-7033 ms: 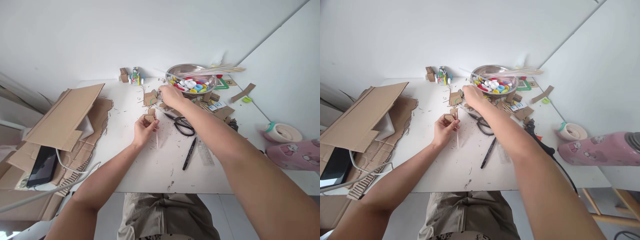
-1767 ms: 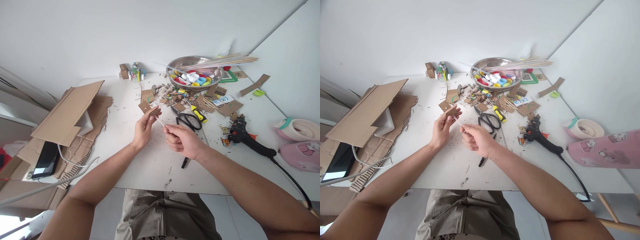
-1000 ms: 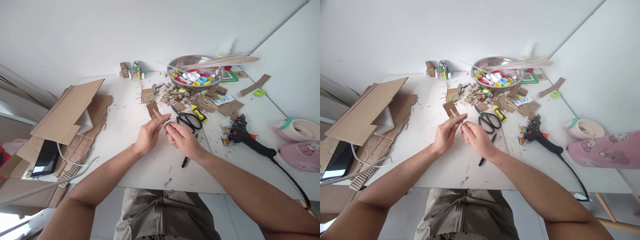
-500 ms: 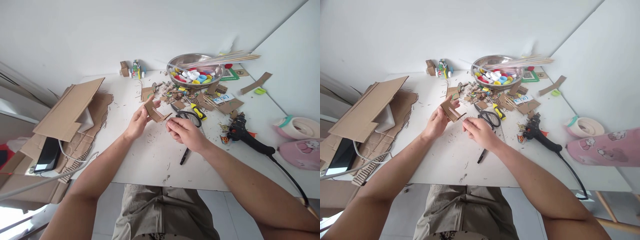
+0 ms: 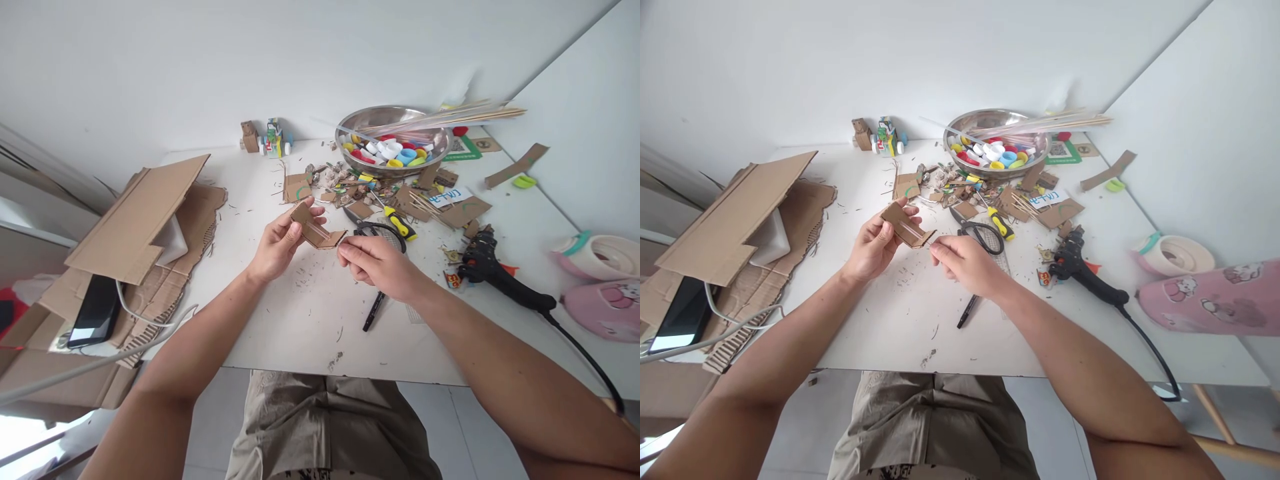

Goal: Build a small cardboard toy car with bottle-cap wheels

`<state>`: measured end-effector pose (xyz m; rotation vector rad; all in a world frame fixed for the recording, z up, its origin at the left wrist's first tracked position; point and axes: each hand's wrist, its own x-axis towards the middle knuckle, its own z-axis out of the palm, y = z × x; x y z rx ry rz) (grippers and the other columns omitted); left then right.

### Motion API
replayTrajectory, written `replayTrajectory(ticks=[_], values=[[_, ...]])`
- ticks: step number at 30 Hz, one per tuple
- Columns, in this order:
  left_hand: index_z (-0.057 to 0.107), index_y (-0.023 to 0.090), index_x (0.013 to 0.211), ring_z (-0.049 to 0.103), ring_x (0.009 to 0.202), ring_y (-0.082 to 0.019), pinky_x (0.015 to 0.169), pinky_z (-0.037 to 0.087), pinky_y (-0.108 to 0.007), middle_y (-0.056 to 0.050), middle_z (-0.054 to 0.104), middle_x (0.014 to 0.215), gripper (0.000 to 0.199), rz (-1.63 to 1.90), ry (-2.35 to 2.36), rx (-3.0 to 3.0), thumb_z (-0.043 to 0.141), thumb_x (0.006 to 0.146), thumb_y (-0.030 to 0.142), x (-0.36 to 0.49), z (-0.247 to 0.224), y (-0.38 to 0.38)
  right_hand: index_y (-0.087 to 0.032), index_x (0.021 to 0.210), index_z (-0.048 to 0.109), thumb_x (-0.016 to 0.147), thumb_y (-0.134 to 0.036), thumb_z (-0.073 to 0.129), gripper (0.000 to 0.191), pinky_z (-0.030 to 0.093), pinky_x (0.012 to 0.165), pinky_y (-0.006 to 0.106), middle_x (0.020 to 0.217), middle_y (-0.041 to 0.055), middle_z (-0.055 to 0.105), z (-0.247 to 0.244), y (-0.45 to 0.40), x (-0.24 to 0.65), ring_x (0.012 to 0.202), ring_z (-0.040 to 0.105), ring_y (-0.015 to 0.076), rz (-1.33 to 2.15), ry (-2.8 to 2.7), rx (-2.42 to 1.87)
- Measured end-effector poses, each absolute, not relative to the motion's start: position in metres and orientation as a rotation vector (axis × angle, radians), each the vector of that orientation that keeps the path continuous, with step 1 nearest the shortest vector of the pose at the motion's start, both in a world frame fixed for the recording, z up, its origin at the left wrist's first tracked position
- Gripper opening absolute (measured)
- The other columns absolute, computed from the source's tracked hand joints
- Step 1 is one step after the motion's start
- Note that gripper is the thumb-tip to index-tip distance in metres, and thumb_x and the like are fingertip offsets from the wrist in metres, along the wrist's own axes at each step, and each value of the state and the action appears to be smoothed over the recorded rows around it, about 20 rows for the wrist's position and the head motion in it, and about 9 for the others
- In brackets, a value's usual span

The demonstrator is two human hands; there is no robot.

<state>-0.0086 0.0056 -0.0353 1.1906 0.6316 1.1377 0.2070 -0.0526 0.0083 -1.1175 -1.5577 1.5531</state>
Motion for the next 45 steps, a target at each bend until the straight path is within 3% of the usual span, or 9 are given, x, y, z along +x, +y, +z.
replayTrajectory(ticks=[7,10,14,17,22,29,34,39,45], values=[[0.084,0.029,0.129,0.075,0.134,-0.037,0.107,0.067,-0.051,-0.011,0.084,0.132,0.067,1.136,0.588,1.207,0.097,0.075,0.067,-0.010,-0.039,0.008,-0.025,0.076,0.052,0.094,-0.071,0.064,0.051,0.021,0.049,0.026,0.050,-0.0099,0.034,0.010,-0.052,0.209,0.045,0.027,0.0081,1.504,-1.593,-1.174],[0.085,0.029,0.128,0.079,0.125,-0.035,0.106,0.067,-0.049,-0.010,0.085,0.129,0.066,1.123,0.582,1.242,0.099,0.074,0.064,-0.012,-0.041,0.012,-0.025,0.077,0.053,0.100,-0.061,0.055,0.044,0.027,0.052,0.028,0.052,-0.0081,0.037,0.012,-0.052,0.210,0.047,0.032,0.0108,1.418,-1.697,-1.238],[0.089,0.031,0.121,0.083,0.116,-0.031,0.100,0.068,-0.044,-0.008,0.088,0.119,0.060,1.139,0.591,1.319,0.101,0.071,0.063,-0.012,-0.042,0.015,-0.024,0.078,0.058,0.103,-0.037,0.050,0.029,0.025,0.058,0.031,0.058,-0.0024,0.046,0.012,-0.053,0.211,0.054,0.041,0.0151,0.836,-1.972,-1.480],[0.089,0.030,0.118,0.083,0.114,-0.030,0.100,0.069,-0.045,-0.008,0.089,0.115,0.059,1.155,0.615,1.357,0.101,0.070,0.063,-0.011,-0.042,0.015,-0.023,0.081,0.065,0.102,-0.030,0.051,0.025,0.022,0.059,0.032,0.068,0.0030,0.060,0.010,-0.055,0.212,0.061,0.047,0.0179,0.340,-2.074,-1.595],[0.090,0.030,0.115,0.084,0.115,-0.030,0.101,0.070,-0.046,-0.008,0.089,0.115,0.060,1.154,0.651,1.378,0.101,0.068,0.065,-0.009,-0.038,0.011,-0.023,0.082,0.072,0.102,-0.022,0.046,0.033,0.021,0.058,0.033,0.069,0.0055,0.067,0.010,-0.055,0.217,0.063,0.052,0.0185,-0.001,-2.229,-1.511],[0.091,0.027,0.112,0.083,0.119,-0.035,0.099,0.071,-0.047,-0.010,0.089,0.117,0.064,1.068,0.680,1.385,0.103,0.064,0.067,-0.008,-0.032,0.005,-0.023,0.078,0.065,0.102,-0.030,0.047,0.031,0.017,0.059,0.032,0.061,0.0032,0.060,0.017,-0.055,0.222,0.058,0.047,0.0177,0.102,-2.315,-1.500],[0.091,0.029,0.112,0.084,0.118,-0.035,0.098,0.073,-0.046,-0.009,0.090,0.115,0.061,1.059,0.692,1.377,0.105,0.062,0.063,-0.008,-0.029,0.003,-0.024,0.074,0.054,0.103,-0.035,0.048,0.031,0.021,0.060,0.031,0.056,-0.0012,0.048,0.023,-0.051,0.225,0.053,0.039,0.0164,0.486,-2.277,-1.548],[0.091,0.029,0.112,0.084,0.119,-0.035,0.097,0.073,-0.047,-0.008,0.090,0.114,0.064,1.026,0.701,1.380,0.106,0.060,0.062,-0.008,-0.029,0.002,-0.024,0.078,0.058,0.106,-0.038,0.044,0.034,0.027,0.061,0.031,0.061,-0.0016,0.054,0.022,-0.045,0.231,0.055,0.046,0.0160,0.803,-2.240,-1.425],[0.090,0.029,0.116,0.083,0.121,-0.034,0.110,0.068,-0.051,-0.009,0.089,0.117,0.066,1.107,0.717,1.384,0.106,0.061,0.060,-0.006,-0.039,0.005,-0.024,0.085,0.066,0.103,-0.034,0.055,0.023,0.026,0.060,0.031,0.072,0.0035,0.066,0.004,-0.041,0.231,0.066,0.054,0.0194,0.301,-2.220,-1.440]])
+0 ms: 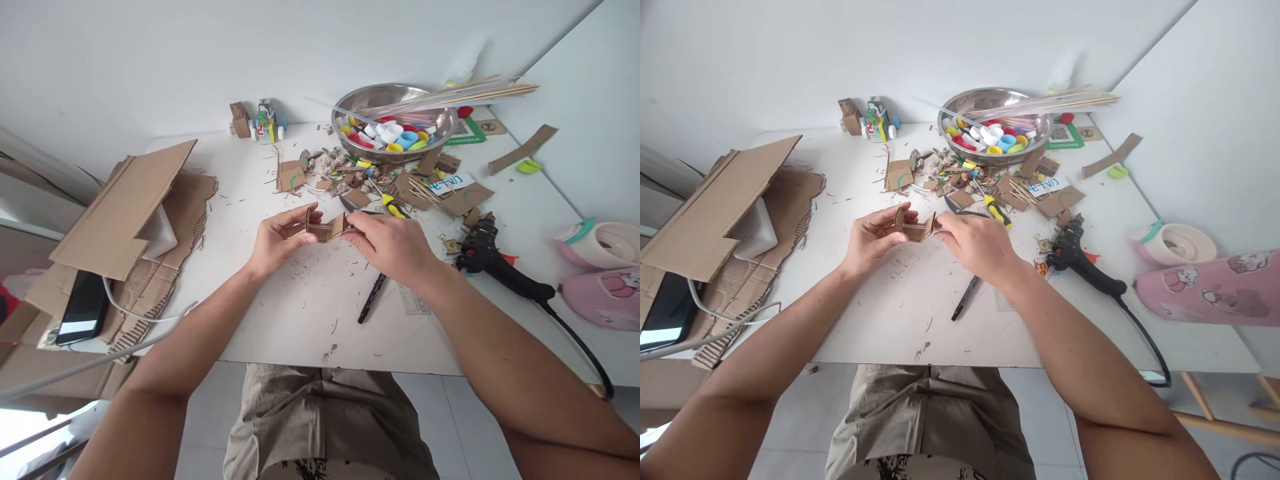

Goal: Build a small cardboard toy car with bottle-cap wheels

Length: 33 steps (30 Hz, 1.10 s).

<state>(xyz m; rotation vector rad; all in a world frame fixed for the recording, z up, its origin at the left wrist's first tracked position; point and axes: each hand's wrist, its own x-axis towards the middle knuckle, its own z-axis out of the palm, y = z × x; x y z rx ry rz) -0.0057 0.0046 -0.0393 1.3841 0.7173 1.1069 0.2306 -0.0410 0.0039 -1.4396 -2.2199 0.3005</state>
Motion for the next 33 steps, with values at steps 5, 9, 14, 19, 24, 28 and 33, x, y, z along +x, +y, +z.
replayTrajectory(ticks=[5,9,14,19,24,28,33], values=[[0.090,0.028,0.114,0.082,0.124,-0.036,0.118,0.063,-0.054,-0.009,0.088,0.122,0.067,1.081,0.730,1.402,0.106,0.059,0.063,-0.003,-0.040,0.003,-0.024,0.074,0.062,0.102,-0.027,0.054,0.029,0.027,0.060,0.032,0.068,0.0036,0.065,-0.003,-0.038,0.230,0.065,0.053,0.0186,0.153,-2.232,-1.353],[0.090,0.027,0.112,0.082,0.125,-0.036,0.119,0.062,-0.054,-0.009,0.089,0.121,0.068,1.036,0.738,1.449,0.105,0.058,0.065,-0.003,-0.036,0.001,-0.023,0.074,0.061,0.100,-0.029,0.054,0.027,0.027,0.059,0.031,0.062,0.0001,0.058,0.001,-0.038,0.230,0.060,0.047,0.0163,0.437,-2.226,-1.347],[0.089,0.026,0.110,0.083,0.122,-0.034,0.116,0.064,-0.053,-0.010,0.089,0.117,0.068,0.979,0.756,1.450,0.105,0.057,0.066,-0.001,-0.038,0.000,-0.023,0.079,0.067,0.103,-0.036,0.054,0.031,0.031,0.061,0.030,0.061,-0.0008,0.057,0.007,-0.039,0.230,0.059,0.047,0.0163,0.672,-2.200,-1.412],[0.085,0.021,0.109,0.082,0.118,-0.031,0.114,0.063,-0.049,-0.013,0.087,0.121,0.061,0.982,0.781,1.472,0.104,0.064,0.059,-0.003,-0.043,0.003,-0.024,0.085,0.074,0.104,-0.038,0.057,0.029,0.033,0.065,0.032,0.075,0.0039,0.069,-0.002,-0.036,0.231,0.071,0.058,0.0213,0.396,-2.233,-1.509],[0.087,0.025,0.105,0.075,0.122,-0.031,0.116,0.058,-0.048,-0.009,0.084,0.123,0.040,0.944,1.077,1.753,0.101,0.069,0.034,-0.009,-0.039,0.008,-0.027,0.115,0.079,0.104,-0.032,0.060,0.023,0.050,0.086,0.044,0.101,0.0111,0.082,-0.019,-0.030,0.234,0.100,0.068,0.0336,0.219,-2.249,-1.444],[0.088,0.026,0.106,0.074,0.109,-0.029,0.100,0.062,-0.044,-0.007,0.084,0.115,0.039,0.839,1.208,1.855,0.098,0.068,0.029,-0.008,-0.034,0.010,-0.026,0.135,0.074,0.102,-0.034,0.067,0.035,0.052,0.104,0.055,0.125,0.0137,0.083,-0.028,-0.027,0.232,0.119,0.068,0.0392,0.154,-2.224,-1.397],[0.089,0.026,0.104,0.074,0.096,-0.025,0.089,0.062,-0.037,-0.005,0.086,0.108,0.039,0.829,1.217,1.811,0.097,0.066,0.029,-0.006,-0.033,0.011,-0.027,0.143,0.072,0.099,-0.039,0.073,0.045,0.050,0.108,0.061,0.129,0.0146,0.083,-0.036,-0.023,0.221,0.126,0.067,0.0422,0.138,-2.219,-1.393]])
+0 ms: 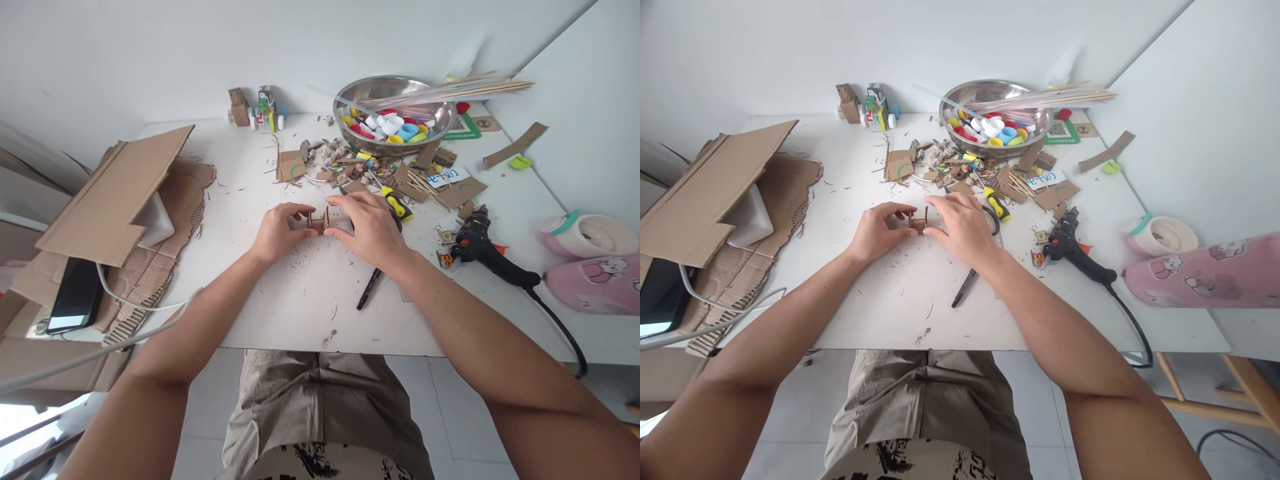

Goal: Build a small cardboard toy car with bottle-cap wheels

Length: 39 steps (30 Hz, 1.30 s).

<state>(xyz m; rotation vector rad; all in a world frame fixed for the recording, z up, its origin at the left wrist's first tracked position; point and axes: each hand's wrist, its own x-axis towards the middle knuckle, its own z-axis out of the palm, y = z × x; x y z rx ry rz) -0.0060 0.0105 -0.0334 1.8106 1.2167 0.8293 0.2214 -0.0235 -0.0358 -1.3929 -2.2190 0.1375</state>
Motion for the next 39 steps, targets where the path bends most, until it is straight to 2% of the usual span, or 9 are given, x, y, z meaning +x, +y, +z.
replayTrajectory(ticks=[4,11,17,24,29,31,34,36,39], values=[[0.088,0.024,0.100,0.075,0.090,-0.024,0.089,0.064,-0.037,-0.005,0.087,0.102,0.037,0.843,1.201,1.743,0.096,0.063,0.029,-0.006,-0.033,0.011,-0.029,0.137,0.077,0.102,-0.039,0.070,0.038,0.049,0.108,0.060,0.122,0.0137,0.084,-0.036,-0.021,0.215,0.123,0.069,0.0407,0.148,-2.230,-1.408],[0.086,0.025,0.092,0.078,0.092,-0.026,0.089,0.065,-0.039,-0.005,0.087,0.096,0.034,0.854,1.213,1.744,0.096,0.063,0.037,-0.008,-0.033,0.011,-0.032,0.126,0.080,0.100,-0.040,0.068,0.030,0.046,0.107,0.060,0.114,0.0116,0.083,-0.036,-0.021,0.216,0.115,0.069,0.0397,0.114,-2.228,-1.409],[0.084,0.024,0.090,0.077,0.087,-0.026,0.088,0.064,-0.040,-0.005,0.085,0.093,0.029,0.827,1.260,1.749,0.094,0.064,0.033,-0.006,-0.033,0.011,-0.029,0.120,0.081,0.099,-0.038,0.069,0.026,0.049,0.106,0.058,0.114,0.0122,0.083,-0.037,-0.023,0.218,0.114,0.070,0.0390,0.074,-2.226,-1.425],[0.084,0.024,0.089,0.077,0.087,-0.025,0.088,0.064,-0.039,-0.004,0.086,0.091,0.029,0.853,1.239,1.744,0.094,0.063,0.033,-0.007,-0.036,0.012,-0.027,0.124,0.078,0.100,-0.036,0.068,0.027,0.054,0.104,0.057,0.114,0.0126,0.085,-0.037,-0.022,0.218,0.112,0.075,0.0381,0.145,-2.248,-1.406],[0.085,0.025,0.090,0.077,0.088,-0.025,0.090,0.065,-0.040,-0.004,0.086,0.094,0.030,0.844,1.234,1.746,0.094,0.063,0.032,-0.007,-0.035,0.012,-0.027,0.143,0.066,0.097,-0.034,0.071,0.046,0.061,0.096,0.054,0.120,0.0124,0.085,-0.040,-0.023,0.227,0.112,0.080,0.0376,0.303,-2.174,-1.396],[0.085,0.024,0.090,0.077,0.088,-0.025,0.088,0.064,-0.039,-0.004,0.086,0.094,0.029,0.840,1.233,1.737,0.094,0.063,0.031,-0.008,-0.034,0.011,-0.026,0.133,0.068,0.099,-0.032,0.068,0.035,0.062,0.092,0.051,0.117,0.0120,0.085,-0.040,-0.024,0.229,0.109,0.081,0.0356,0.327,-2.142,-1.418],[0.085,0.023,0.090,0.077,0.088,-0.025,0.086,0.064,-0.038,-0.004,0.085,0.091,0.030,0.828,1.232,1.727,0.094,0.062,0.031,-0.009,-0.033,0.012,-0.025,0.104,0.073,0.100,-0.026,0.061,0.012,0.061,0.088,0.045,0.104,0.0108,0.085,-0.039,-0.025,0.228,0.099,0.081,0.0316,0.318,-2.149,-1.427],[0.085,0.023,0.089,0.076,0.088,-0.025,0.086,0.063,-0.038,-0.004,0.084,0.090,0.031,0.822,1.238,1.721,0.095,0.061,0.030,-0.009,-0.032,0.012,-0.026,0.093,0.072,0.099,-0.023,0.061,0.013,0.059,0.086,0.042,0.098,0.0102,0.084,-0.038,-0.025,0.225,0.095,0.080,0.0301,0.301,-2.153,-1.428],[0.085,0.023,0.090,0.076,0.088,-0.026,0.087,0.063,-0.039,-0.005,0.084,0.090,0.031,0.817,1.240,1.717,0.095,0.061,0.030,-0.010,-0.031,0.012,-0.025,0.092,0.073,0.097,-0.019,0.062,0.013,0.058,0.083,0.040,0.096,0.0098,0.083,-0.036,-0.025,0.221,0.092,0.078,0.0290,0.284,-2.149,-1.436]])
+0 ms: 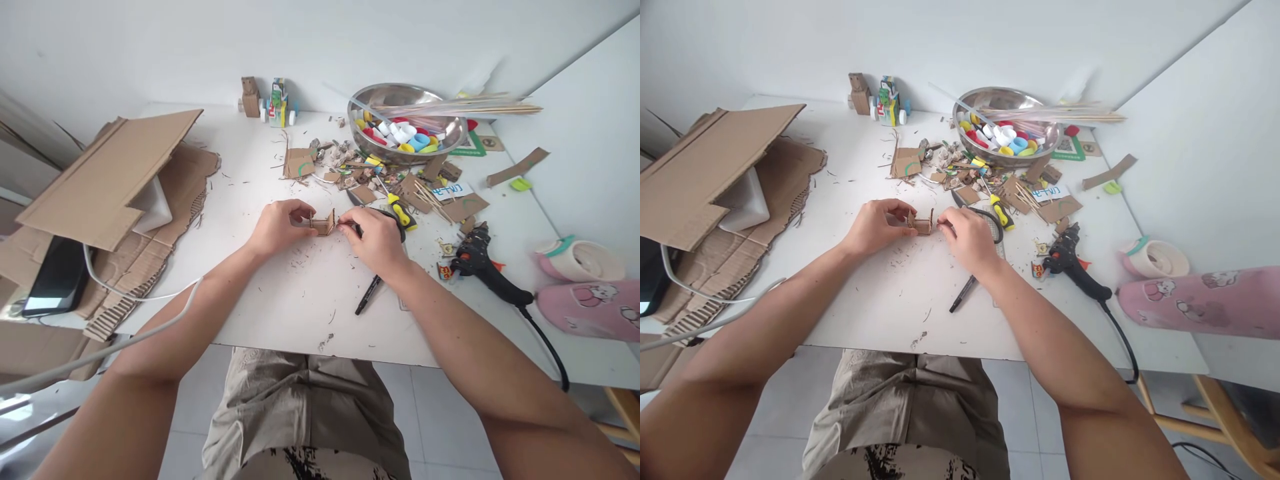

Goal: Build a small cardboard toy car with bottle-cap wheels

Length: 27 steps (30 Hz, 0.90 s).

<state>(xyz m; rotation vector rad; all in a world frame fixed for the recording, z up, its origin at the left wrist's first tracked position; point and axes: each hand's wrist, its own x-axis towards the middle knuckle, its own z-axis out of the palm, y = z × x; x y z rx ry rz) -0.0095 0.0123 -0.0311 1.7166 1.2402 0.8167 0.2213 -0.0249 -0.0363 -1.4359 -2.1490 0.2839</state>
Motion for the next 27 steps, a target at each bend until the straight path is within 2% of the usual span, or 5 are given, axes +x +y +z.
replayTrajectory(ticks=[8,18,27], values=[[0.083,0.021,0.090,0.076,0.091,-0.026,0.087,0.062,-0.038,-0.005,0.083,0.091,0.033,0.776,1.275,1.704,0.094,0.061,0.030,-0.008,-0.026,0.011,-0.024,0.088,0.076,0.096,-0.017,0.064,0.016,0.057,0.081,0.038,0.090,0.0087,0.083,-0.037,-0.024,0.221,0.091,0.078,0.0283,0.262,-2.159,-1.430],[0.084,0.021,0.095,0.076,0.095,-0.024,0.091,0.063,-0.036,-0.005,0.085,0.097,0.033,0.731,1.316,1.734,0.091,0.064,0.028,-0.006,-0.023,0.009,-0.026,0.079,0.075,0.091,-0.018,0.070,0.015,0.055,0.073,0.036,0.079,0.0055,0.079,-0.046,-0.018,0.227,0.080,0.076,0.0269,0.237,-2.145,-1.309],[0.085,0.021,0.098,0.077,0.094,-0.023,0.091,0.063,-0.035,-0.005,0.086,0.099,0.034,0.729,1.333,1.759,0.091,0.065,0.027,-0.005,-0.025,0.010,-0.026,0.086,0.080,0.093,-0.020,0.069,0.014,0.055,0.073,0.036,0.082,0.0054,0.081,-0.045,-0.019,0.226,0.080,0.076,0.0263,0.229,-2.147,-1.320]])
